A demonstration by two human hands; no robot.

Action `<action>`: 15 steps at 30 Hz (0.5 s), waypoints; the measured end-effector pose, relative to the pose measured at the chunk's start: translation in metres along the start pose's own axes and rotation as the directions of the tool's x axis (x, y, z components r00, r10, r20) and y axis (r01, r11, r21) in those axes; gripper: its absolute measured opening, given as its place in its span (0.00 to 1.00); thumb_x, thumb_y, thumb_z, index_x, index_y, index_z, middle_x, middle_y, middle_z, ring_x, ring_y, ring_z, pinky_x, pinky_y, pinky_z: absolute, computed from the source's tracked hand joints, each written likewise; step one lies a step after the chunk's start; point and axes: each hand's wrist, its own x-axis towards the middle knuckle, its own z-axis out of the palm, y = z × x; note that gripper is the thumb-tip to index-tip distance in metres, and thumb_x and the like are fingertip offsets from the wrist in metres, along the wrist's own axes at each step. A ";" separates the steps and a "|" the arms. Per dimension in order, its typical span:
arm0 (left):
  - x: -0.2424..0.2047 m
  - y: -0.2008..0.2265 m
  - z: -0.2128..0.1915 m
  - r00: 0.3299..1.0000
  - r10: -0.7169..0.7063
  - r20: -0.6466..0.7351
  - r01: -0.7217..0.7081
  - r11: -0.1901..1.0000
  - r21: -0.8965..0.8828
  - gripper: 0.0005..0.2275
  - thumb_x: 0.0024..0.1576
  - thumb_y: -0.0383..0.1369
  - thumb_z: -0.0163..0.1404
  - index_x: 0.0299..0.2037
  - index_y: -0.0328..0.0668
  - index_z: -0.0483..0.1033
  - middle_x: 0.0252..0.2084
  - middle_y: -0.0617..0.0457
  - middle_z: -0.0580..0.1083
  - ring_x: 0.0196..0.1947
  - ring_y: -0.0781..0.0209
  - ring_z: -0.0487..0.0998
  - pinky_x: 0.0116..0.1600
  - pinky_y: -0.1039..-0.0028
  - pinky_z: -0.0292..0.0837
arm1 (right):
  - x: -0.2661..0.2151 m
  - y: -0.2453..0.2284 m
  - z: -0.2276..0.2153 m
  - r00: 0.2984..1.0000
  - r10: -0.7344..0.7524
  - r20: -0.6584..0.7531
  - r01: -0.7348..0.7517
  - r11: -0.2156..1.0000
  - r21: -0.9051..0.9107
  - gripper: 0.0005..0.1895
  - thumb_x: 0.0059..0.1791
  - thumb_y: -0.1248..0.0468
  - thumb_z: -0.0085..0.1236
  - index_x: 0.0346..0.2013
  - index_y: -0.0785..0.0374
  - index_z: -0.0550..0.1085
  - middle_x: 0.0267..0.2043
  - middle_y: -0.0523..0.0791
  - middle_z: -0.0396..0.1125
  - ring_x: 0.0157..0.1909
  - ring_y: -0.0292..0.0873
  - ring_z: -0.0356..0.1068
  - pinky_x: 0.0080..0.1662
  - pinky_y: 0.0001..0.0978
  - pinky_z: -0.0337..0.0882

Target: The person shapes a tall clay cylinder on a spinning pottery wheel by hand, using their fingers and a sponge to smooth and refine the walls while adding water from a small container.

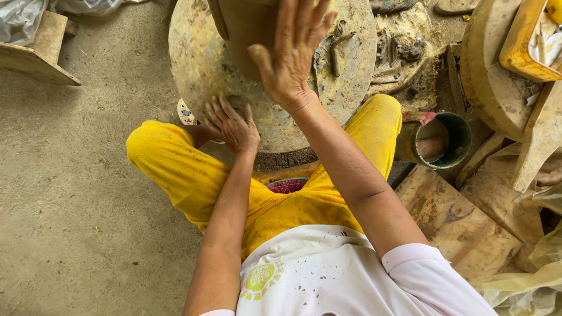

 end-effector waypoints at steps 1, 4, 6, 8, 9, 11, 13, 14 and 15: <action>-0.004 0.001 0.001 1.000 0.023 -0.002 -0.023 1.000 0.002 0.33 0.67 0.56 0.39 0.76 0.43 0.51 0.77 0.42 0.54 0.78 0.41 0.45 0.76 0.42 0.36 | 0.009 0.010 0.003 0.997 0.072 -0.024 -0.071 0.996 0.057 0.43 0.59 0.29 0.25 0.79 0.42 0.27 0.82 0.38 0.13 0.83 0.42 0.10 0.76 0.55 0.14; -0.007 -0.005 0.007 0.998 0.064 -0.021 -0.064 0.998 0.025 0.34 0.65 0.58 0.38 0.76 0.46 0.52 0.78 0.40 0.52 0.78 0.38 0.42 0.75 0.39 0.33 | 0.023 0.032 0.010 0.957 0.287 -0.027 -0.276 0.940 0.200 0.39 0.61 0.29 0.20 0.80 0.41 0.31 0.81 0.39 0.16 0.82 0.44 0.10 0.78 0.53 0.15; 0.008 -0.016 0.012 0.996 0.057 -0.065 -0.054 0.997 0.056 0.37 0.62 0.60 0.36 0.76 0.45 0.51 0.78 0.38 0.51 0.78 0.38 0.40 0.74 0.36 0.30 | 0.024 0.037 0.012 0.951 0.309 -0.010 -0.300 0.931 0.207 0.39 0.61 0.29 0.19 0.80 0.41 0.32 0.81 0.38 0.17 0.81 0.43 0.10 0.79 0.50 0.16; 0.023 -0.029 0.012 0.998 0.002 -0.069 0.001 0.999 0.037 0.38 0.64 0.62 0.32 0.77 0.41 0.49 0.79 0.40 0.50 0.78 0.37 0.38 0.74 0.36 0.29 | 0.018 0.029 0.012 0.971 0.239 0.005 -0.236 0.954 0.184 0.40 0.60 0.29 0.19 0.80 0.41 0.31 0.82 0.37 0.17 0.81 0.42 0.12 0.79 0.48 0.15; 0.032 -0.033 0.011 0.997 -0.022 -0.074 0.024 0.999 0.027 0.39 0.65 0.62 0.30 0.77 0.40 0.49 0.79 0.41 0.50 0.78 0.37 0.37 0.74 0.36 0.28 | 0.011 0.020 0.012 0.982 0.187 0.009 -0.186 0.967 0.175 0.40 0.59 0.30 0.19 0.80 0.41 0.30 0.83 0.37 0.17 0.81 0.41 0.12 0.78 0.47 0.15; 0.039 -0.043 0.006 0.996 -0.082 0.025 0.082 0.996 -0.017 0.38 0.65 0.63 0.24 0.77 0.42 0.49 0.80 0.42 0.49 0.80 0.38 0.36 0.75 0.36 0.26 | 0.004 0.010 0.008 0.992 0.118 0.053 -0.125 0.977 0.173 0.41 0.60 0.31 0.20 0.80 0.44 0.29 0.84 0.39 0.17 0.81 0.42 0.13 0.78 0.46 0.15; 0.039 -0.050 0.000 0.989 -0.121 0.083 0.124 0.992 -0.033 0.38 0.65 0.63 0.21 0.77 0.44 0.49 0.80 0.43 0.49 0.80 0.39 0.36 0.75 0.37 0.25 | 0.000 0.003 0.003 0.990 0.086 0.115 -0.107 0.976 0.189 0.42 0.61 0.31 0.23 0.80 0.48 0.28 0.84 0.42 0.17 0.82 0.44 0.14 0.78 0.46 0.15; 0.040 -0.051 -0.002 0.988 -0.129 0.086 0.132 0.991 -0.033 0.38 0.65 0.63 0.21 0.77 0.44 0.48 0.80 0.44 0.50 0.81 0.40 0.36 0.75 0.38 0.25 | -0.001 -0.001 0.001 0.988 0.072 0.138 -0.099 0.975 0.199 0.43 0.62 0.32 0.25 0.80 0.50 0.28 0.83 0.44 0.17 0.82 0.45 0.14 0.78 0.46 0.16; 0.041 -0.049 -0.002 0.987 -0.135 0.089 0.139 0.990 -0.040 0.38 0.65 0.63 0.21 0.77 0.44 0.48 0.80 0.45 0.50 0.81 0.41 0.36 0.76 0.39 0.25 | 0.001 -0.002 -0.001 0.988 0.063 0.143 -0.091 0.974 0.205 0.43 0.62 0.32 0.26 0.80 0.51 0.28 0.83 0.45 0.18 0.82 0.45 0.14 0.78 0.46 0.16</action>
